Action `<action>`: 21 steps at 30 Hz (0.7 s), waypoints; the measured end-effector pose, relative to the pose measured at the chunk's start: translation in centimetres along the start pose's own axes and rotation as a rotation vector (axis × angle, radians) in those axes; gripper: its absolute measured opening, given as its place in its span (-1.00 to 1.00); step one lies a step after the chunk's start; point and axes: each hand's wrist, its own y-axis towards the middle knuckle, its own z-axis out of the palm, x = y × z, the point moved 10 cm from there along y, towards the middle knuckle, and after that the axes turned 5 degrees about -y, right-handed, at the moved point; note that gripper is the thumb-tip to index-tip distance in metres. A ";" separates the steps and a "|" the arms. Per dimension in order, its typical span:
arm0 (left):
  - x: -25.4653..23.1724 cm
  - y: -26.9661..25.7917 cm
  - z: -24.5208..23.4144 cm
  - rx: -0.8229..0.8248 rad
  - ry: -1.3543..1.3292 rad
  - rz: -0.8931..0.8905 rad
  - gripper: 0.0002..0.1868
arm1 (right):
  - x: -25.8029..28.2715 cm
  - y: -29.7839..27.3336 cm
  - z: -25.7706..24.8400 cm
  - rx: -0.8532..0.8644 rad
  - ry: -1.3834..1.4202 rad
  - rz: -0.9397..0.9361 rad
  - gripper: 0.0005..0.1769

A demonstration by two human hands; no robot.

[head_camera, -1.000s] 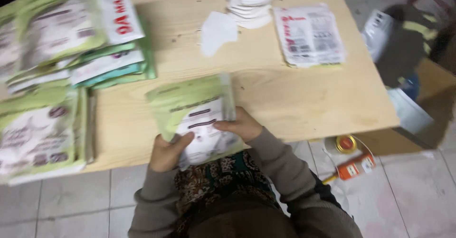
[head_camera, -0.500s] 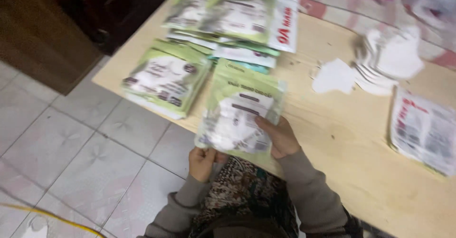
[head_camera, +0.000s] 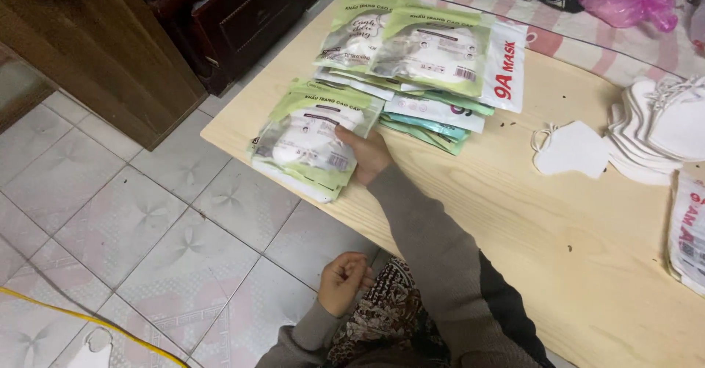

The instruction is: Packaging face masks into individual plastic bags.

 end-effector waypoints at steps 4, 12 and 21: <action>-0.6 -0.7 2.7 0.110 -0.001 -0.030 -0.82 | 1.9 -1.6 1.3 0.048 -0.116 0.021 -0.54; -8.7 0.0 9.4 0.281 0.175 0.300 -0.79 | 3.9 -4.9 -10.6 0.008 -0.744 -0.078 -0.40; -11.8 5.9 21.4 0.380 0.100 0.275 -0.79 | 16.5 -9.4 -40.2 -0.857 -1.091 -0.627 -0.73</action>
